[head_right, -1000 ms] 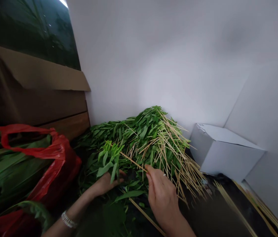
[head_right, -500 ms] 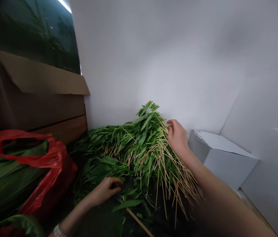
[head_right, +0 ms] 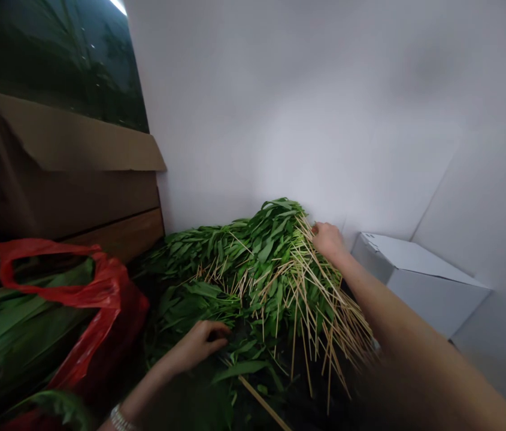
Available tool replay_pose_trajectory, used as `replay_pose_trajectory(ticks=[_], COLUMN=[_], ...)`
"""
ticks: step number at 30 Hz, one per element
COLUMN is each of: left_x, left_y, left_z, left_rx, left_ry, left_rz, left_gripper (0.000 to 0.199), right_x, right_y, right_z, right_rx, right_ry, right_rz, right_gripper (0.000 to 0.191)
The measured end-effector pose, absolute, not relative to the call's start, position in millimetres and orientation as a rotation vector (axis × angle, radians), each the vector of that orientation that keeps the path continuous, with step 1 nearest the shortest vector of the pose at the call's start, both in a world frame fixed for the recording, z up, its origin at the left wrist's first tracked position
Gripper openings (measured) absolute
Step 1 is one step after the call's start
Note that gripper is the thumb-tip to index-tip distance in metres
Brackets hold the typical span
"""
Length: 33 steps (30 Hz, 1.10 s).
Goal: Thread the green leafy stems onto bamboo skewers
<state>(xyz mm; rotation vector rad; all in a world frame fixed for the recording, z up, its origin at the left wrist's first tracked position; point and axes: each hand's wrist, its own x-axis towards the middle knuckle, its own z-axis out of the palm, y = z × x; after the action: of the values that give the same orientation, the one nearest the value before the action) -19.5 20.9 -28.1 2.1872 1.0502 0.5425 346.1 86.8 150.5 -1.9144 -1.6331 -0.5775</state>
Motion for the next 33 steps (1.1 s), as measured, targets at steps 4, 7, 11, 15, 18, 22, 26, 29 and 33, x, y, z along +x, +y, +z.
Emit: replay_pose_trajectory(ticks=[4, 7, 11, 15, 18, 22, 26, 29, 33], left_x=[-20, -22, -25, -26, -26, -25, -25, -25, -30], left_y=[23, 26, 29, 29, 30, 31, 30, 30, 32], left_z=[-26, -24, -18, -18, -21, -25, -25, -23, -17], left_rx=[2.160, 2.087, 2.038, 2.089, 2.104, 2.111, 2.118, 2.104, 2.016], left_ry=[1.046, 1.114, 1.175, 1.177, 1.167, 1.166, 1.136, 1.142, 1.152], left_rz=[0.627, 0.778, 0.944, 0.982, 0.947, 0.926, 0.881, 0.871, 0.890], left_gripper=[0.024, 0.024, 0.023, 0.020, 0.017, 0.017, 0.023, 0.030, 0.034], right_x=[339, 317, 268, 221, 204, 202, 201, 201, 209], right_y=[57, 15, -50, -92, -108, -124, -132, -130, -126], right_z=[163, 166, 133, 69, 23, -19, -37, -37, -28], right_rx=[-1.869, -1.643, -1.228, -1.152, -1.370, -1.678, -1.840, -1.866, -1.893], right_ry=[-1.649, -1.699, -1.866, -2.104, -2.255, -2.310, -2.337, -2.349, -2.273], right_rz=[-0.666, -0.811, -0.862, -0.574, -0.312, -0.059, -0.105, -0.206, -0.432], right_gripper=[0.030, 0.028, 0.028, 0.026, 0.019, 0.010, 0.013, 0.018, 0.014])
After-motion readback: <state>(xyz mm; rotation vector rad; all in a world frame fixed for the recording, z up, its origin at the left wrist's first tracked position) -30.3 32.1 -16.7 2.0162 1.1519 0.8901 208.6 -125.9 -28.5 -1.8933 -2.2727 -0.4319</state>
